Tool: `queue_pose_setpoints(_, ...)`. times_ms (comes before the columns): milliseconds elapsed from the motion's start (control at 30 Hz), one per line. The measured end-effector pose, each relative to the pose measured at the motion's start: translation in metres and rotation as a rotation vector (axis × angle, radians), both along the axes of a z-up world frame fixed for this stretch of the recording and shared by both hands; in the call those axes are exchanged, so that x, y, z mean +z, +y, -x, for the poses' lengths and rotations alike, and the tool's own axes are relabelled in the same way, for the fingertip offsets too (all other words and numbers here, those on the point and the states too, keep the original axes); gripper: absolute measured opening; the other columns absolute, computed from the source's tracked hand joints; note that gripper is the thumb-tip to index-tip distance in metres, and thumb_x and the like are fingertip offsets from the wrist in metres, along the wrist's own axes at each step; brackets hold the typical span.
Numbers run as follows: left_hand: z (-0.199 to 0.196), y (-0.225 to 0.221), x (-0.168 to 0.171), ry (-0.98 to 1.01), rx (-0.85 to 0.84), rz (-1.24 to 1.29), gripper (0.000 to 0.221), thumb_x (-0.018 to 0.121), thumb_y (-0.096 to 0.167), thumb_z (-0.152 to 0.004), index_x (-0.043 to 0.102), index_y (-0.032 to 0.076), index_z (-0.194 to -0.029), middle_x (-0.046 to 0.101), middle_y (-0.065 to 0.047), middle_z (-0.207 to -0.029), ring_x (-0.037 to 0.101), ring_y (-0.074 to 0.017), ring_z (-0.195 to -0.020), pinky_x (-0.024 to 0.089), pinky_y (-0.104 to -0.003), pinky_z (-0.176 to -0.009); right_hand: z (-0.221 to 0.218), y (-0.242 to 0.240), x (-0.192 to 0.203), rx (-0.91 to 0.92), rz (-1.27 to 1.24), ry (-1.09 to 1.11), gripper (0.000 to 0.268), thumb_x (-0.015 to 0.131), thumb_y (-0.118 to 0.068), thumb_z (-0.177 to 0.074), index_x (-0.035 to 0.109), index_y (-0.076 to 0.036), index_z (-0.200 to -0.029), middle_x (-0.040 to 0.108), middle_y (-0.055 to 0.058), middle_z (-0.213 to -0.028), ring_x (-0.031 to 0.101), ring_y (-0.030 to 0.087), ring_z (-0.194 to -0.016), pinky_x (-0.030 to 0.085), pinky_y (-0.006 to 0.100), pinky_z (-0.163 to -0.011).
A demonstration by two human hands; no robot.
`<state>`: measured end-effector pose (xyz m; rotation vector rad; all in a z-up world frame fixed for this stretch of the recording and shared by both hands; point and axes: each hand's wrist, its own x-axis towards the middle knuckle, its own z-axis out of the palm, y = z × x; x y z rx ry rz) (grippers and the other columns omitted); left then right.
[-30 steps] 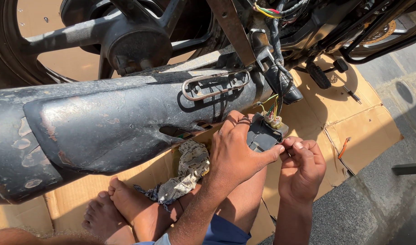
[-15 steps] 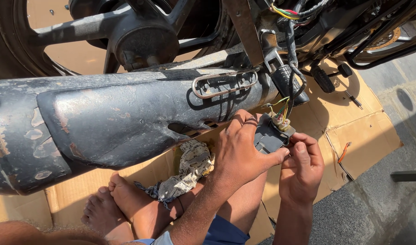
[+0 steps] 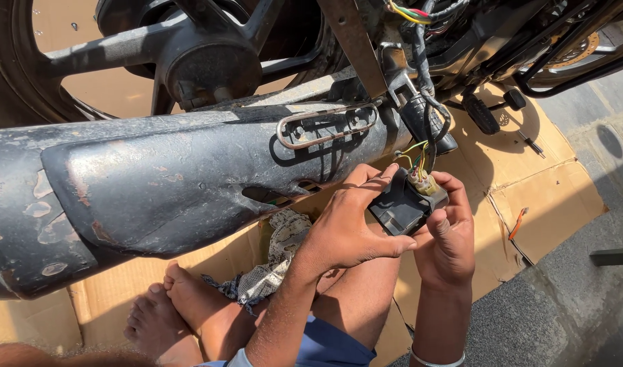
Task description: The person sits on cardboard on the ground beside a motorcycle and works on its battery and wiring. They connect wires to the battery terminals, tuck the wiring into place, and fit a black plastic cover and metal bracket over the battery, pressing the parts together by hand.
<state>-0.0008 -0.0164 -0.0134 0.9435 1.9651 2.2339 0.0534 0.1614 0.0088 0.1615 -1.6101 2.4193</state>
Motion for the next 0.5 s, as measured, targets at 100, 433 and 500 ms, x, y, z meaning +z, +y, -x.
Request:
queue_pose_setpoints(100, 0.002, -0.003, -0.005, 0.081, -0.047, -0.025, 0.104, 0.092, 0.033, -0.066, 0.050, -0.008, -0.153, 0.057, -0.017, -0.142, 0.058, -0.0300, -0.136, 0.045, -0.039, -0.115, 0.000, -0.002, 0.005, 0.037, -0.018, 0.050, 0.072, 0.084, -0.021, -0.091, 0.042, -0.003, -0.147, 0.062, 0.013, -0.134, 0.065, 0.025, -0.125, 0.054, 0.041, -0.107)
queue_pose_setpoints(433, 0.005, -0.011, 0.001, -0.435, -0.512, -0.495, 0.065, 0.079, 0.030, -0.092, 0.058, -0.010, -0.138, 0.068, -0.015, -0.123, 0.068, -0.0192, -0.116, 0.053, -0.033, -0.107, -0.010, 0.005, 0.009, -0.165, -0.256, 0.041, 0.045, 0.068, -0.019, -0.104, 0.054, 0.007, -0.138, 0.066, 0.016, -0.131, 0.066, 0.022, -0.118, 0.055, 0.037, -0.101)
queue_pose_setpoints(500, 0.007, -0.012, -0.005, -0.348, -0.377, -0.372, 0.049, 0.071, 0.029, -0.101, 0.067, -0.009, -0.132, 0.068, -0.007, -0.113, 0.060, -0.0098, -0.103, 0.051, -0.027, -0.094, -0.010, 0.005, 0.012, -0.108, -0.250, 0.002, 0.047, 0.066, -0.019, -0.103, 0.055, 0.009, -0.138, 0.068, 0.017, -0.129, 0.069, 0.023, -0.114, 0.058, 0.037, -0.097)
